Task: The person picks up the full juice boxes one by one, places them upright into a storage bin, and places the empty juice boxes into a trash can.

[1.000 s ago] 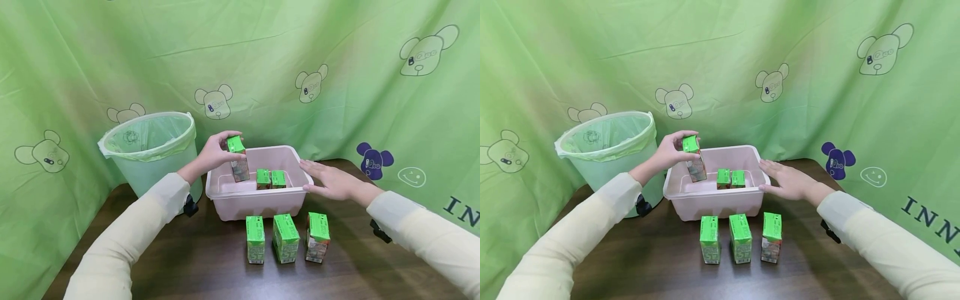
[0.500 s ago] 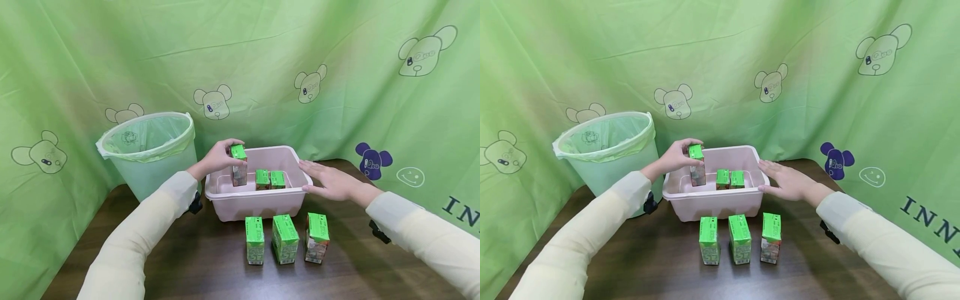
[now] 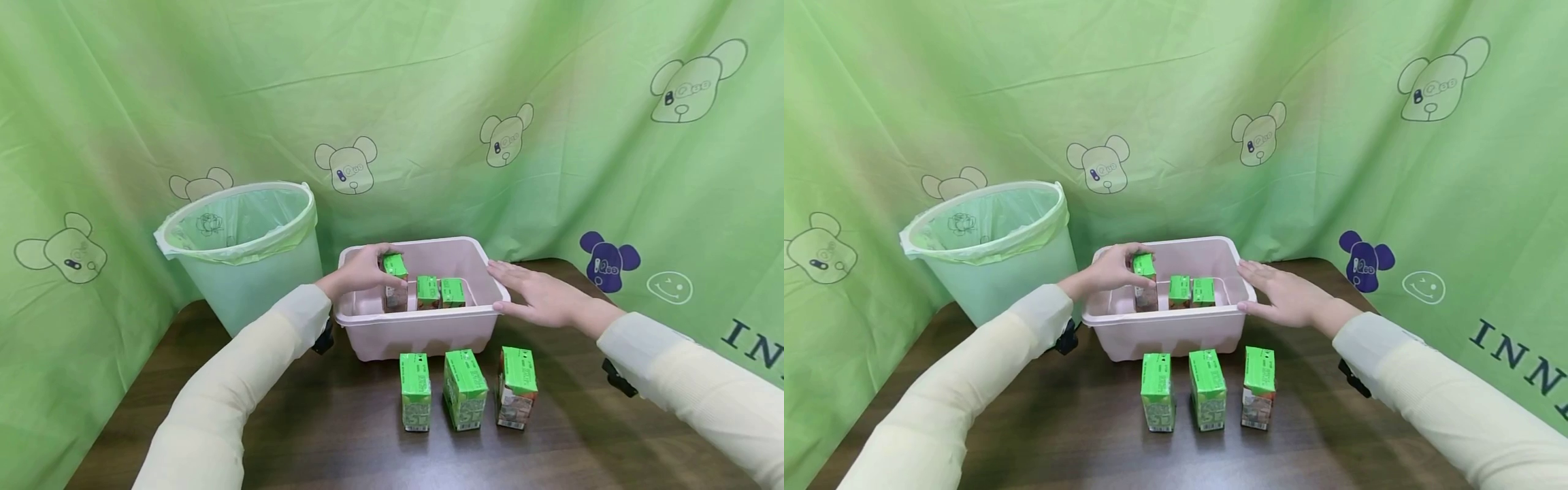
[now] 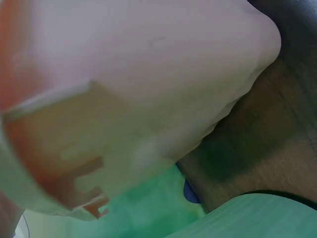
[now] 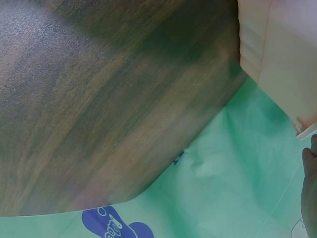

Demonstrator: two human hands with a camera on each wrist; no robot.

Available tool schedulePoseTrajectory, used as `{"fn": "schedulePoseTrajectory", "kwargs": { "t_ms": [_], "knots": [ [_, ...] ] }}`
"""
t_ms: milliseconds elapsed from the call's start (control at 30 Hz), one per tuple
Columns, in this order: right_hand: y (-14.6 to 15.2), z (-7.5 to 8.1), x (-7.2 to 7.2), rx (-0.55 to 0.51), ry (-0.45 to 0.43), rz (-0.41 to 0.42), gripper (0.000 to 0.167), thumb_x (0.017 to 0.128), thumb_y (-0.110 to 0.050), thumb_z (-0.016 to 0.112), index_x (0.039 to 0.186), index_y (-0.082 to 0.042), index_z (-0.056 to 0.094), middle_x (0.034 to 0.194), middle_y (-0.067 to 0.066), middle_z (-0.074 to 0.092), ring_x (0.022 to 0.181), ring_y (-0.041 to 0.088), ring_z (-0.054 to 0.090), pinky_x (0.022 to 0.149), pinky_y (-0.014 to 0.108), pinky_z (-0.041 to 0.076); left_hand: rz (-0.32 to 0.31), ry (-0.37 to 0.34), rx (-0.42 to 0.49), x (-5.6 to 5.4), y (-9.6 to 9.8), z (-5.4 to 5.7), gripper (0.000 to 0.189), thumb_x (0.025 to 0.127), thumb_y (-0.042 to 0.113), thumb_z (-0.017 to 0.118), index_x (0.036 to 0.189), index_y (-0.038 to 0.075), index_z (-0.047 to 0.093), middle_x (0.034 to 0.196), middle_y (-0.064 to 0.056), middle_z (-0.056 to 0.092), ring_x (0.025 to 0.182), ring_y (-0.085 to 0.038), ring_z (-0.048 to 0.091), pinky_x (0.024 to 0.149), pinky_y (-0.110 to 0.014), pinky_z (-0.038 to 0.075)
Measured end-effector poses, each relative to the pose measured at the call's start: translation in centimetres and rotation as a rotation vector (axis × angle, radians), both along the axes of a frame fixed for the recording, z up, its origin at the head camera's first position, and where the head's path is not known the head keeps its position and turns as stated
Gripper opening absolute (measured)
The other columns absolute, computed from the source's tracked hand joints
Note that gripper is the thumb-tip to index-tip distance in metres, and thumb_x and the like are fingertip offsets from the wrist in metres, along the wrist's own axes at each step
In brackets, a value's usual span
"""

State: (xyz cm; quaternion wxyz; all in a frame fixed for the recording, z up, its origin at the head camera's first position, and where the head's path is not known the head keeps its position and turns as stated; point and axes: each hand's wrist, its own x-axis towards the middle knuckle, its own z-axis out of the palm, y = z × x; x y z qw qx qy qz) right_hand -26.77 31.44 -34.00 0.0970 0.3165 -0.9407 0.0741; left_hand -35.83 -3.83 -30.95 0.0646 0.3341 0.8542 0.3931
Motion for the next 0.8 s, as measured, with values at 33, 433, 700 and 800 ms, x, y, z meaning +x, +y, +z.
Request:
{"fn": "schedulePoseTrajectory", "kwargs": {
  "t_ms": [33, 433, 700, 800],
  "knots": [
    [0.0, 0.0, 0.0, -0.001, -0.002, 0.000, 0.074, 0.097, -0.043, 0.056, 0.149, 0.002, 0.032, 0.154, 0.020, 0.030, 0.139, 0.040, 0.028, 0.108, 0.056, 0.029, -0.007, -0.003, -0.005, 0.0, 0.1, -0.1, 0.071, 0.075, 0.018, 0.085, 0.136, 0.003, 0.052, 0.106, -0.006, 0.059, 0.084, -0.013, 0.057, 0.077, -0.024, 0.049],
    [-0.1, 0.2, 0.1, 0.006, -0.016, -0.005, 0.073, 0.097, -0.042, 0.056, 0.149, 0.003, 0.031, 0.154, 0.020, 0.029, 0.140, 0.040, 0.027, 0.110, 0.055, 0.027, -0.033, -0.006, -0.075, -0.1, 0.8, -1.3, 0.074, 0.072, 0.011, 0.086, 0.137, 0.001, 0.051, 0.118, -0.008, 0.060, 0.091, -0.017, 0.057, 0.078, -0.024, 0.049],
    [-0.1, 0.1, 0.1, 0.006, -0.016, -0.004, 0.074, 0.097, -0.042, 0.056, 0.149, 0.003, 0.031, 0.154, 0.020, 0.028, 0.140, 0.040, 0.027, 0.110, 0.055, 0.027, -0.034, 0.007, -0.144, 0.0, 0.7, -1.9, 0.077, 0.074, 0.023, 0.087, 0.139, 0.004, 0.051, 0.127, -0.008, 0.058, 0.093, -0.015, 0.054, 0.080, -0.024, 0.047],
    [-0.1, 0.1, 0.1, 0.005, -0.013, -0.001, 0.073, 0.097, -0.042, 0.056, 0.149, 0.003, 0.031, 0.154, 0.020, 0.029, 0.140, 0.040, 0.027, 0.110, 0.055, 0.027, -0.041, 0.005, -0.156, 0.1, 0.8, -1.9, 0.076, 0.075, 0.022, 0.087, 0.139, 0.004, 0.051, 0.130, -0.009, 0.057, 0.094, -0.015, 0.054, 0.082, -0.024, 0.046]
  ]
}}
